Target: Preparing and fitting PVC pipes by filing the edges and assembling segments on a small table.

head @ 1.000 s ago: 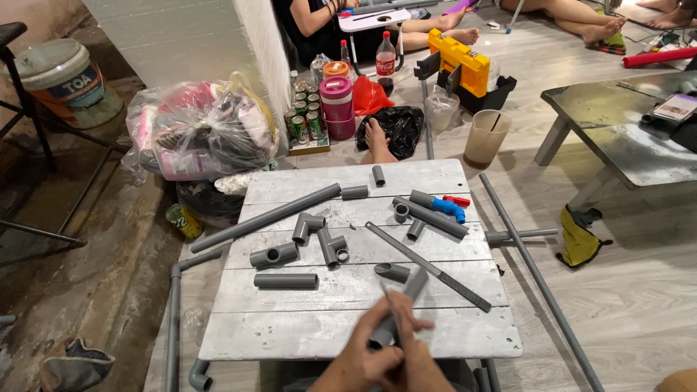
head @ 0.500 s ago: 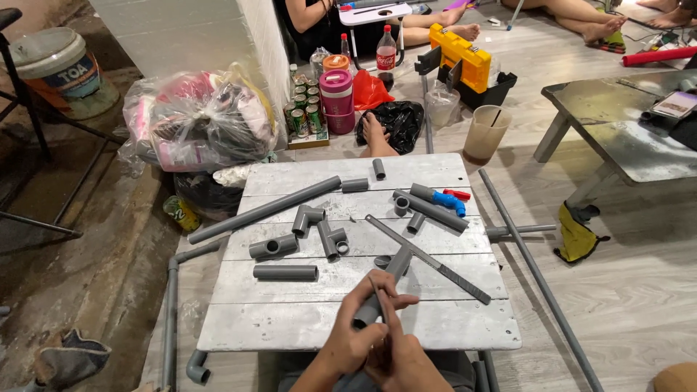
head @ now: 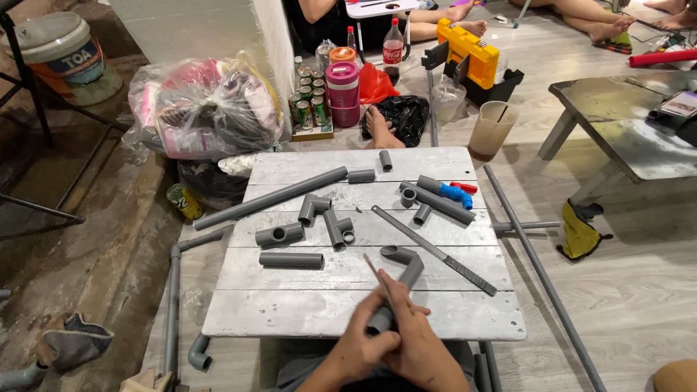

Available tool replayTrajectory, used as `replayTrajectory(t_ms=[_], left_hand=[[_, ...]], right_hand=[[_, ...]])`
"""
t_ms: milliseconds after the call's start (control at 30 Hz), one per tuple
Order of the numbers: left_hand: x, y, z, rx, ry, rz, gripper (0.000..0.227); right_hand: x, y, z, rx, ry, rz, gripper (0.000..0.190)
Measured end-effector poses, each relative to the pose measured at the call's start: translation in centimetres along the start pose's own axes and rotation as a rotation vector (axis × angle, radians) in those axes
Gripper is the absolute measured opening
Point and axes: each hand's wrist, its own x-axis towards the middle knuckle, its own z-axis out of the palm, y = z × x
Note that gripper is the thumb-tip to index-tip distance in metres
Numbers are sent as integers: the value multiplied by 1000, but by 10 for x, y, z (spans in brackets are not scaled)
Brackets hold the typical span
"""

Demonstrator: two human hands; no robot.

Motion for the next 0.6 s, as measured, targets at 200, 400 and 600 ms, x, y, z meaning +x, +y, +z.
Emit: replayTrajectory(t_ms=[200,400,600], left_hand=[[-8,-31,-15,30,65,79,59],[2,9,-12,-161,90,212,42],[-11,-11,-16,36,31,150,42]], right_hand=[[2,16,11,93,-8,-119,108],[-4,-10,19,9,-98,139,101],[0,21,21,-86,-10,-11,109]])
